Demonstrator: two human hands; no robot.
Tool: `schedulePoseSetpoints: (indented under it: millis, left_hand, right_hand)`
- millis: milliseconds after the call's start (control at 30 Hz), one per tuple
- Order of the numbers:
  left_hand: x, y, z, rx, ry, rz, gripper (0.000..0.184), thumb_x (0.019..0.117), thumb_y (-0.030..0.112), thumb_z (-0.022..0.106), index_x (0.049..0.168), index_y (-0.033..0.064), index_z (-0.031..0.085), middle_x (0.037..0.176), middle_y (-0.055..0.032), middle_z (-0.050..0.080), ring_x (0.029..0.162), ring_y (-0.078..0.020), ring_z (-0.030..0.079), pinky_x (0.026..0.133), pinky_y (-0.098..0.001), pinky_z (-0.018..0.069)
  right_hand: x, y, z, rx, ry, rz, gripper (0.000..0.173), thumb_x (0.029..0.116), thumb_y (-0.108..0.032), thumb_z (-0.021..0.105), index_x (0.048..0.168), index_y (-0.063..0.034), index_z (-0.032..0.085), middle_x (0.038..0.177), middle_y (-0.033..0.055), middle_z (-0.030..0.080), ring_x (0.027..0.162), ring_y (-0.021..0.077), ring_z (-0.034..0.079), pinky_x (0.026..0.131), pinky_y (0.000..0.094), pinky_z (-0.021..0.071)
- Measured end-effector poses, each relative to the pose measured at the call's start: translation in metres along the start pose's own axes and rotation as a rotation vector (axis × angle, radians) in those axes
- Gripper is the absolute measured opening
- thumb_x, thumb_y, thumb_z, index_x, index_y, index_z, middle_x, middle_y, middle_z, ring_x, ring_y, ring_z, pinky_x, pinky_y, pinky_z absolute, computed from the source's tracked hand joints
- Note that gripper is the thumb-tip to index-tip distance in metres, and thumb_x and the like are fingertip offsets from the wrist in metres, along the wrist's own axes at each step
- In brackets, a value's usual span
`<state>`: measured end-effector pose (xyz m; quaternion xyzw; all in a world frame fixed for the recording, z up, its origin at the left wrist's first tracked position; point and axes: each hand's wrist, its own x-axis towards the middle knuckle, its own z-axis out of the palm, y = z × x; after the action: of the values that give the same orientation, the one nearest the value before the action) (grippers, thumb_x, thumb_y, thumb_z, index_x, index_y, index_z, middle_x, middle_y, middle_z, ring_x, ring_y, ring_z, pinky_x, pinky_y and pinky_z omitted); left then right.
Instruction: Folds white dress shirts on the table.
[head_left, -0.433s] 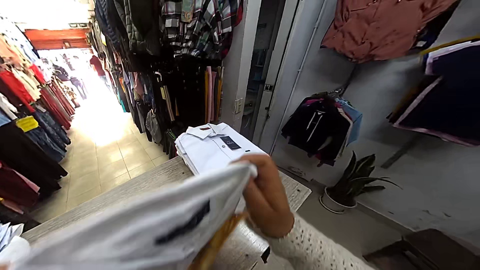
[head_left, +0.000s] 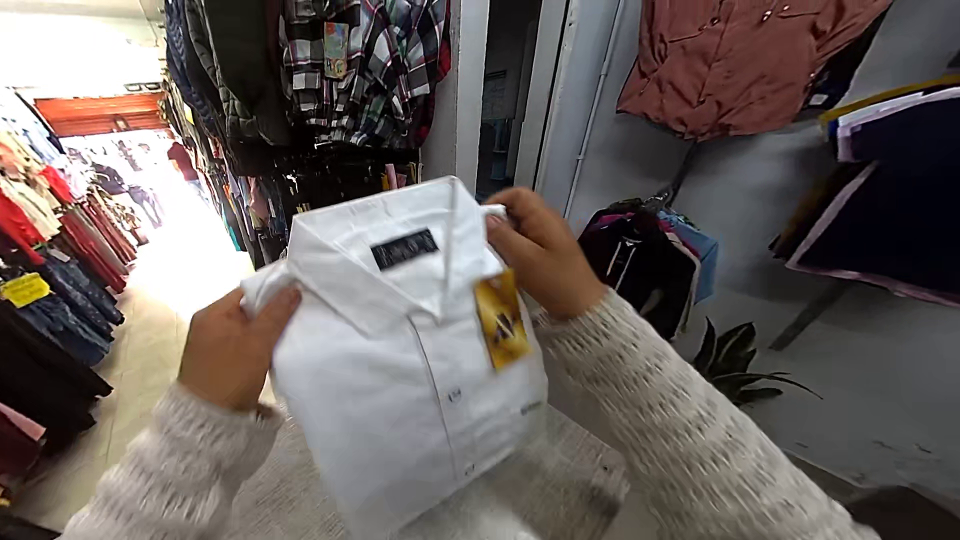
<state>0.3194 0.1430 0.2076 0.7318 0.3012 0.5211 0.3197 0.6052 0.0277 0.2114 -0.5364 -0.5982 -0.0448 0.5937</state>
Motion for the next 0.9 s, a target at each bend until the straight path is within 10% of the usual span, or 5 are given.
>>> schedulePoseSetpoints:
  millis: [167,267,500,900]
  left_hand:
    - [0.066,-0.111,0.072,-0.227,-0.084,-0.591,0.051,0.108,0.038,0.048,0.134,-0.0046,0.054,0.114,-0.021,0.066,0.097,-0.0254,0.066,0.089,-0.0472,0.0551]
    - [0.024,-0.169,0.091,-0.442,-0.164,-0.859,0.05,0.1102,0.041,0.039,0.131,-0.0027,0.051,0.102,-0.0154,0.067,0.083,-0.0201,0.068,0.075,-0.0387,0.0581]
    - [-0.073,-0.102,0.066,-0.628,-0.464,-0.9,0.016,0.1055,-0.003,0.041,0.116,0.0006,0.052,0.089,-0.0058,0.073,0.076,-0.0138,0.074,0.07,-0.0285,0.063]
    - [-0.113,-0.089,0.064,-0.515,-0.461,-1.019,0.012,0.1023,-0.004,0.052,0.109,0.0029,0.059,0.083,-0.0055,0.076,0.07,-0.0135,0.075,0.061,-0.0243,0.0616]
  right_hand:
    - [0.047,0.12,0.044,0.124,-0.269,0.632,0.045,0.1101,-0.039,0.041,0.124,0.0011,0.055,0.097,0.0126,0.066,0.08,0.018,0.066,0.072,0.0384,0.0568]
    - [-0.007,0.149,0.046,0.072,-0.508,0.928,0.047,0.1077,-0.038,0.05,0.136,-0.001,0.053,0.108,0.0201,0.065,0.087,0.0263,0.066,0.077,0.0442,0.056]
    - [-0.077,0.113,0.006,0.169,-0.464,0.894,0.049,0.0972,-0.007,0.066,0.141,-0.0027,0.046,0.088,0.0113,0.069,0.071,0.0151,0.067,0.067,0.0326,0.0576]
    - [-0.15,0.11,0.014,0.005,-0.123,0.721,0.043,0.0944,-0.004,0.07,0.134,-0.0042,0.054,0.08,0.0076,0.068,0.066,0.0136,0.065,0.064,0.0313,0.0556]
